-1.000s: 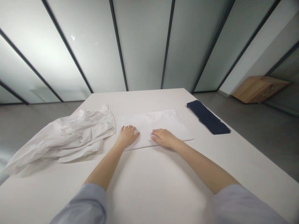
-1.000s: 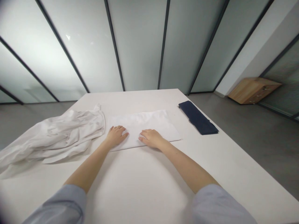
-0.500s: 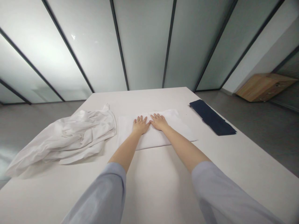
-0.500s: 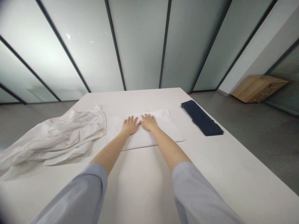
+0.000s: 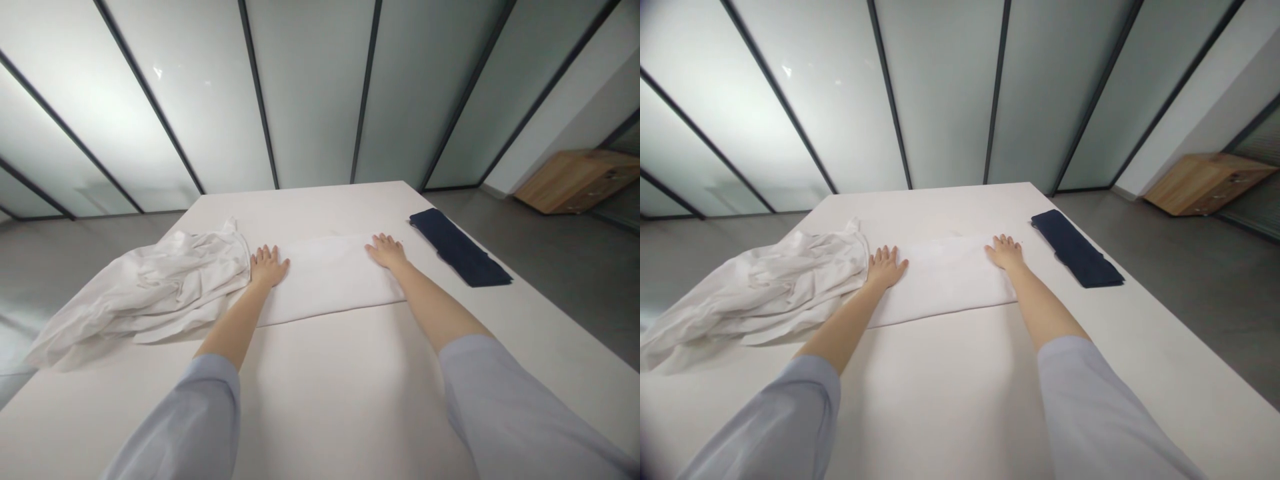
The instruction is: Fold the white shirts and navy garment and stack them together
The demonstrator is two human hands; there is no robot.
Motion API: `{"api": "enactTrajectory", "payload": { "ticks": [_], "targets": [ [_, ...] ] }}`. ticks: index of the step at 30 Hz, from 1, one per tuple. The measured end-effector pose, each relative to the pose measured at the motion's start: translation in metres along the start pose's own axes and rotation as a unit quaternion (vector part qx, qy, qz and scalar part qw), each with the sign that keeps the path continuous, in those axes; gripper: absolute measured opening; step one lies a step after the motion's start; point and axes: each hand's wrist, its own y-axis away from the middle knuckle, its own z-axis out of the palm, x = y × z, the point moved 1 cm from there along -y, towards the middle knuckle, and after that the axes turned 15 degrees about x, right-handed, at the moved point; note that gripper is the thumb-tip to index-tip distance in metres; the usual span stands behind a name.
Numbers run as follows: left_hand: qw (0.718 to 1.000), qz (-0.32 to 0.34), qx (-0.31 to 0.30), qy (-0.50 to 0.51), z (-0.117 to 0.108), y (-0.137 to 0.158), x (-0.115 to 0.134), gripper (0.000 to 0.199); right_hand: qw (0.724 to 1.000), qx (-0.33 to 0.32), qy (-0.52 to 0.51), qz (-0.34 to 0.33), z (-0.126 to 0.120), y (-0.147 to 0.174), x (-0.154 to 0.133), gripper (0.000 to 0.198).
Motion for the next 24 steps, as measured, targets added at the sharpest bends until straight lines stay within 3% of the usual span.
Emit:
{"api": "enactTrajectory", "payload": {
  "ticks": [3,5,6,11,16,20,24],
  "targets": [
    [0.986,0.162,0.030,0.042,-0.005,0.010,0.008,0.066,0.999,0.033,0.018,-0.006,-0.005,0.001,-0.008,0.063],
    [0.969,0.234,-0.007,0.074,-0.006,0.014,0.011,0.064,0.997,0.062,0.024,-0.028,-0.010,0.004,-0.018,0.061],
    [0.967,0.240,-0.030,0.082,-0.006,0.015,0.012,0.065,0.996,0.076,0.021,-0.049,-0.013,0.006,-0.025,0.060],
    [0.983,0.147,-0.074,0.079,-0.006,0.015,0.018,0.070,0.974,0.125,-0.042,-0.183,-0.029,0.041,-0.071,0.054],
    [0.999,-0.002,-0.036,0.036,-0.015,0.020,0.040,0.071,0.954,0.150,-0.092,-0.243,-0.037,0.080,-0.094,0.049],
    [0.996,-0.058,-0.064,0.023,-0.031,0.029,0.066,0.082,0.966,0.151,-0.109,-0.180,-0.033,0.083,-0.079,0.045],
    [0.992,0.009,-0.114,0.054,-0.054,0.033,0.080,0.071,0.984,0.136,-0.109,-0.046,-0.022,0.071,-0.048,0.040]
  ]
}}
